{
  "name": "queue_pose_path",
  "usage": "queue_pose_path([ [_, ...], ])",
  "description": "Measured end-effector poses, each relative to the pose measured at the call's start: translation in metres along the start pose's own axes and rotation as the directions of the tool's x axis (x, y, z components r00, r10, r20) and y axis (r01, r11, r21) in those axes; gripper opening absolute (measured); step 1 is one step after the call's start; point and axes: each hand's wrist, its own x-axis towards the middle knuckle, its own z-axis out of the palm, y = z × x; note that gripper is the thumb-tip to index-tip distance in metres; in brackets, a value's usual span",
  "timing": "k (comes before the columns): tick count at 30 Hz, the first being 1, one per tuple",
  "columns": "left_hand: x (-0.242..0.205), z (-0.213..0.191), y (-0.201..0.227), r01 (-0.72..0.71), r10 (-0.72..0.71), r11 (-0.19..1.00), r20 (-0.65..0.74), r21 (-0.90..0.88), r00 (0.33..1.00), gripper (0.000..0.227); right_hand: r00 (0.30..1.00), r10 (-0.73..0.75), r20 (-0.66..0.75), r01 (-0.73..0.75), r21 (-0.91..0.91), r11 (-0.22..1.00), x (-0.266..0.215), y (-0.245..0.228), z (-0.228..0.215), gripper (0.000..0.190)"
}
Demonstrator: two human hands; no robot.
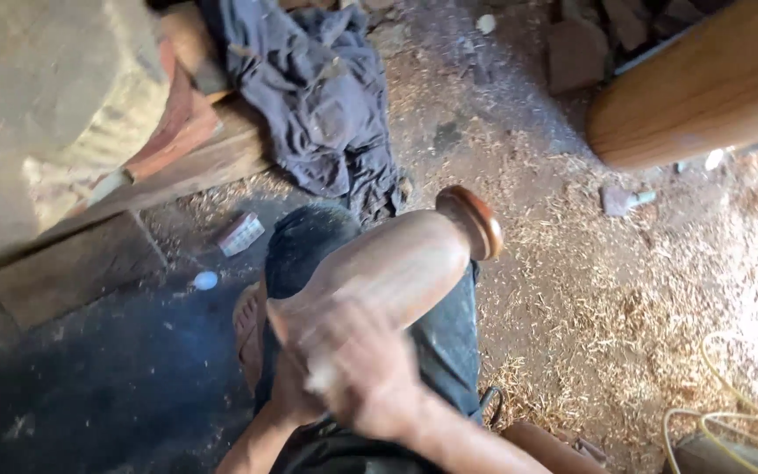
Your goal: The person is sanding a wooden vase by hand to smooth its surface, rotating it frequently to reach all areas.
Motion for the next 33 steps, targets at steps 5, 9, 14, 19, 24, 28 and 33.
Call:
queue_pose_path([
  [5,0.03,-0.017,0.038,-0.121,0.17,0.94,-0.132,0.32,0.977,0.058,-0.063,-0.504,-0.861,-0.935,-0.126,0.332,0.092,-0.172,0.024,0.034],
  [9,0.055,-0.018,0.05,-0.019,0.018,0.998,-0.028,-0.054,0.999,0.068,-0.239,-0.436,-0.868,-0.663,-0.182,0.726,0.125,-0.139,0.038,0.021],
  [14,0.06,-0.026,0.046,0.339,-0.346,0.935,-0.055,-0.105,0.937,0.086,-0.072,-0.505,-0.86,-0.958,-0.082,0.276,0.078,-0.162,0.032,0.041],
  [19,0.075,-0.013,0.066,0.485,-0.542,0.788,-0.053,-0.38,0.839,0.059,-0.178,-0.095,-0.979,-0.924,0.133,0.36,0.095,-0.082,0.056,0.036],
  [24,0.069,0.011,0.112,0.319,-0.406,0.697,0.013,-0.642,0.914,0.077,-0.055,-0.581,-0.812,-0.951,-0.136,0.279,0.092,-0.137,0.036,0.035],
  [28,0.053,0.011,0.102,0.492,-0.614,0.703,-0.088,-0.514,0.784,0.061,0.226,0.077,-0.971,-0.972,-0.23,-0.05,0.105,-0.116,0.062,0.029],
  [33,0.058,0.008,0.109,0.378,-0.541,0.516,0.05,-0.769,0.839,0.117,-0.029,-0.44,-0.898,-0.95,-0.112,0.291,0.094,-0.169,0.027,0.03],
])
